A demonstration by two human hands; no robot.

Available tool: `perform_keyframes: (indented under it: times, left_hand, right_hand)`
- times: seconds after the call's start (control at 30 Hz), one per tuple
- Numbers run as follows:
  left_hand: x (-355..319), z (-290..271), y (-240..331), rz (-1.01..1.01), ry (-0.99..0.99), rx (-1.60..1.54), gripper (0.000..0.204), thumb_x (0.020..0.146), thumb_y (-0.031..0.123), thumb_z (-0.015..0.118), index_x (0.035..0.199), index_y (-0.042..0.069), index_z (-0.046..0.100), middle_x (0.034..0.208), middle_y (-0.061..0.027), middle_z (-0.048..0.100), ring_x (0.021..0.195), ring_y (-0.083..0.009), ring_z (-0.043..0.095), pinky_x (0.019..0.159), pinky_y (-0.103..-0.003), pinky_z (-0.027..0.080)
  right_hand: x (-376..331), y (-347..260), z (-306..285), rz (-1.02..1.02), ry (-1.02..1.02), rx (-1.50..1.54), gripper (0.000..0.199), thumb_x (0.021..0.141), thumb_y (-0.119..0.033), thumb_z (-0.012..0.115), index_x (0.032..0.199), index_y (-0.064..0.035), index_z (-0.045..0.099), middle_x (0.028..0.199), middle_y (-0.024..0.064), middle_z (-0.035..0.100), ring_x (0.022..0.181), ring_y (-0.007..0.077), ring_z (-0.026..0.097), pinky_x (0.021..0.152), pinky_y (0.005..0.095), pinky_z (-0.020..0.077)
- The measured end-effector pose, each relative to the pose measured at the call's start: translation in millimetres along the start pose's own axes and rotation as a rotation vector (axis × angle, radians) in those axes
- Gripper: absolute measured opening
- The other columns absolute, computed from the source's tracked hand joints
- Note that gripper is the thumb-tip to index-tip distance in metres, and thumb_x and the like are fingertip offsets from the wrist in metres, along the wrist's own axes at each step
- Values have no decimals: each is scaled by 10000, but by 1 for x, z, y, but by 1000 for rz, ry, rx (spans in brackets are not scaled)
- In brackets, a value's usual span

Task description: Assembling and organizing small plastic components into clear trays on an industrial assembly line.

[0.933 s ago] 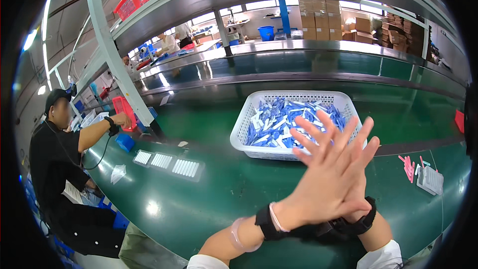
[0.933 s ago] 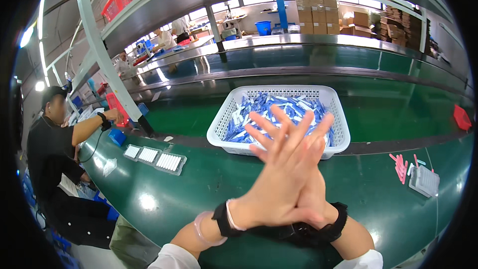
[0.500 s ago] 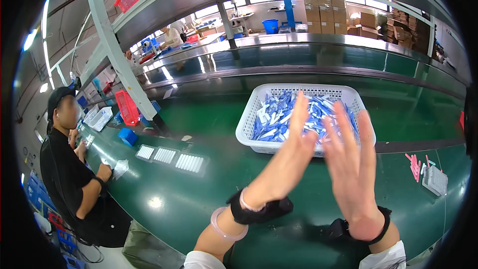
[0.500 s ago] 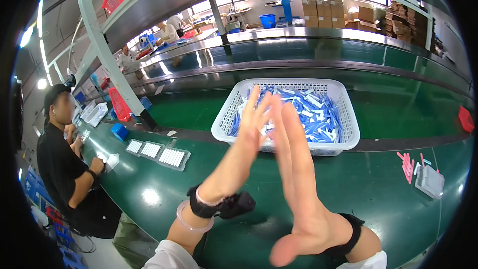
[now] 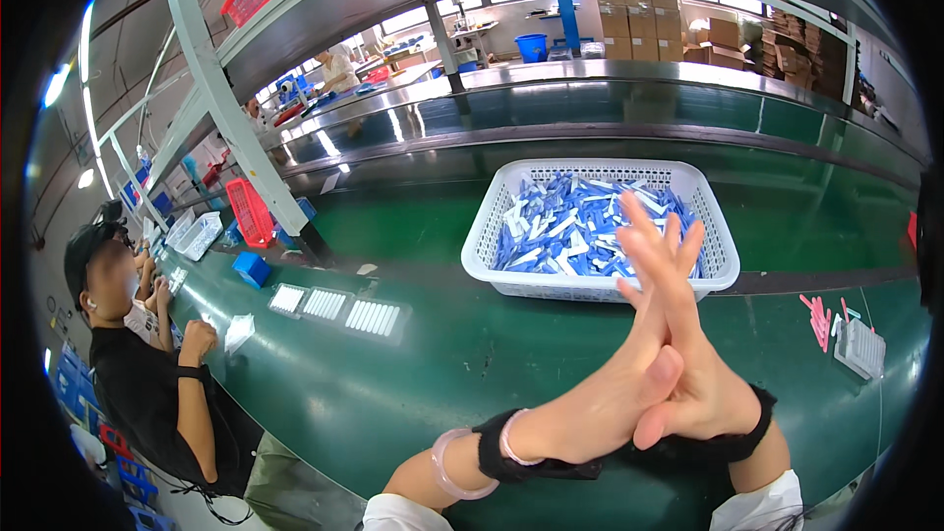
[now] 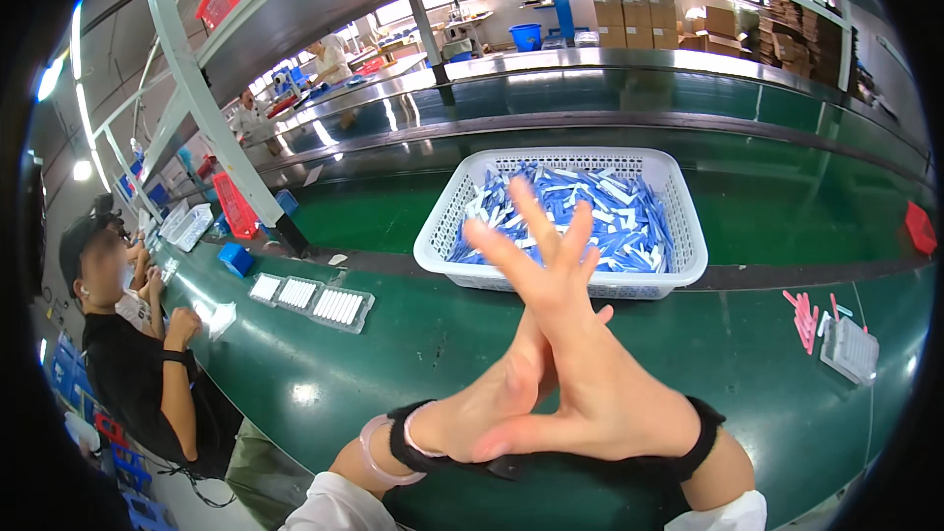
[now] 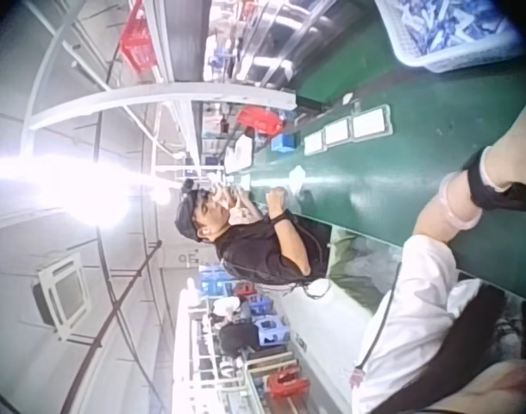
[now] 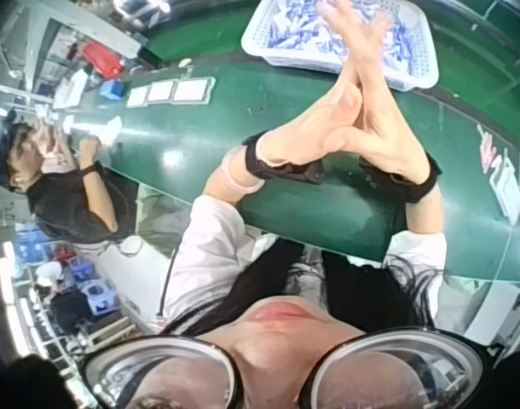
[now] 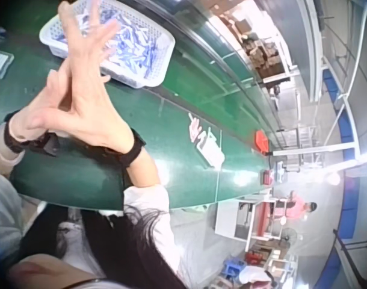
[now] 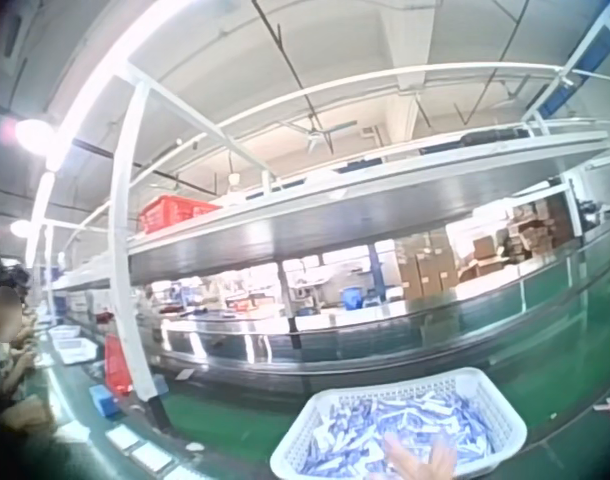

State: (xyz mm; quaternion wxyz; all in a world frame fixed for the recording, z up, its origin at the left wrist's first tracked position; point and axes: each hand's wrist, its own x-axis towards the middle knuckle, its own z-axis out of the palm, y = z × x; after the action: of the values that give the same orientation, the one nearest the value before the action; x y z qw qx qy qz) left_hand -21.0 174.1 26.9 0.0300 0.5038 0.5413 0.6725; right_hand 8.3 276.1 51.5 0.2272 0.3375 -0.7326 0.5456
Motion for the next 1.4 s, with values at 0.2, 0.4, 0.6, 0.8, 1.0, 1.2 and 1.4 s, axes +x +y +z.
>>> perform_keyframes:
  times: [0.2, 0.4, 0.6, 0.8, 1.0, 1.2, 1.4]
  left_hand:
    - [-1, -21, -17, 163, -431, -203, 370, 947, 254, 347, 1286, 108, 370, 1371, -200, 281, 1312, -362, 150, 1041, -462, 170]
    - [0, -35, 22, -62, -491, -123, 533, 901, 241, 467, 1360, 87, 243, 1416, -181, 189, 1322, -314, 158, 1057, -417, 158]
    - [7, -38, 36, -47, -207, 70, 664, 805, 168, 573, 1356, 65, 217, 1373, -167, 252, 1252, -268, 274, 1019, -360, 225]
    - [10, -62, 51, -156, 41, -281, 741, 870, 172, 512, 1403, 116, 0, 1456, -128, -9, 1305, -337, 183, 928, -397, 377]
    - [-4, -40, 42, -134, -393, -61, 675, 853, 324, 516, 1376, 79, 167, 1419, -141, 154, 1292, -294, 208, 1008, -435, 266]
    - [-14, -33, 3, -30, -578, 107, 432, 870, 253, 484, 1258, 78, 410, 1327, -151, 343, 1206, -267, 362, 1002, -386, 315]
    - [-13, -34, 8, -94, -499, 58, 457, 887, 256, 454, 1288, 62, 357, 1286, -176, 383, 1182, -287, 386, 980, -380, 334]
  right_hand:
    - [0, -6, -8, -8, -397, 139, 541, 741, -299, 671, 1209, -91, 498, 1320, 176, 374, 1266, 386, 266, 1006, 499, 240]
    - [2, -11, -13, 7, -409, 153, 542, 749, -284, 669, 1221, -92, 486, 1306, 177, 392, 1226, 384, 333, 984, 473, 292]
    - [9, -15, -15, 48, -343, 103, 432, 765, -153, 651, 1161, -33, 528, 1214, 183, 484, 1016, 298, 535, 875, 377, 414]
    - [-4, -8, -37, 67, 195, 418, 331, 808, -30, 538, 1124, 53, 483, 966, 172, 609, 914, 226, 590, 844, 317, 435]
    - [1, -18, -4, -52, -262, 4, 666, 651, -228, 751, 1232, -99, 450, 1256, 136, 442, 1180, 315, 407, 902, 375, 372]
    - [-6, -10, 5, -74, -361, 24, 427, 654, -213, 738, 1051, -129, 608, 1159, 100, 522, 1077, 305, 482, 808, 368, 415]
    - [-4, 5, 6, -143, -375, -11, 410, 630, -204, 750, 1015, -131, 627, 1114, 121, 539, 1061, 296, 505, 786, 367, 447]
